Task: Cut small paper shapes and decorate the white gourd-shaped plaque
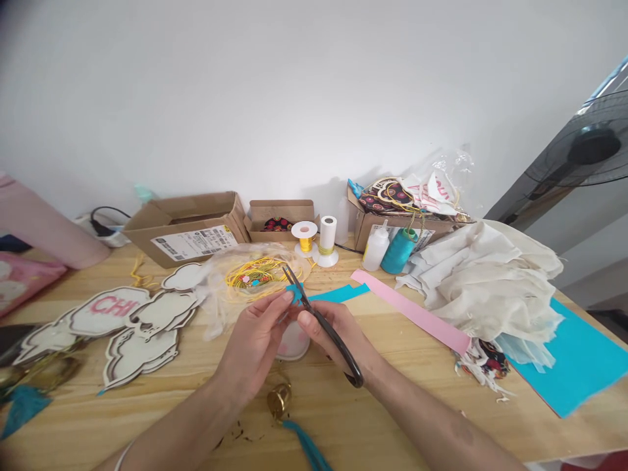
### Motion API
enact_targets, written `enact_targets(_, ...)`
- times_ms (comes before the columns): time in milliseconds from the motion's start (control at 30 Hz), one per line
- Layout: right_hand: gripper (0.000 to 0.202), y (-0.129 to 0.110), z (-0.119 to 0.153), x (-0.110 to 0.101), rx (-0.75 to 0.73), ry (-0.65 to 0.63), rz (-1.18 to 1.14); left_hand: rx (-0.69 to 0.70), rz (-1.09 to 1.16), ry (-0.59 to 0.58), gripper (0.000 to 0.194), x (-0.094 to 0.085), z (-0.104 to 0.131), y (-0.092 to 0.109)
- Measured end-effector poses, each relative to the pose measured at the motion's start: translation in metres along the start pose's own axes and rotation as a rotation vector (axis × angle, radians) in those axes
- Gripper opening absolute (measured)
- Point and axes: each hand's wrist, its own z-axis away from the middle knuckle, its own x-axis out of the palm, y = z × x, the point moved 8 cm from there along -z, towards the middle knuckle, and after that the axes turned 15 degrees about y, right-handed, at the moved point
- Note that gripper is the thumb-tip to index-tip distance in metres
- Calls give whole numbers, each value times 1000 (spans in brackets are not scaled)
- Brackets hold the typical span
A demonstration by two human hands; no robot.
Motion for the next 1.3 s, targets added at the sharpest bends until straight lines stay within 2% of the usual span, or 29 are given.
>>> enact_targets(333, 45, -3, 0, -2, -54, -16, -26, 6, 3, -3, 12, 0, 2, 1)
enact_targets(867, 46, 9, -1, -2, 10, 33, -42, -7, 19, 3, 13, 0, 1, 1)
enact_targets(1300, 40, -2, -1, -2, -61, -6, -33, 27, -12, 16, 12, -1, -1, 5)
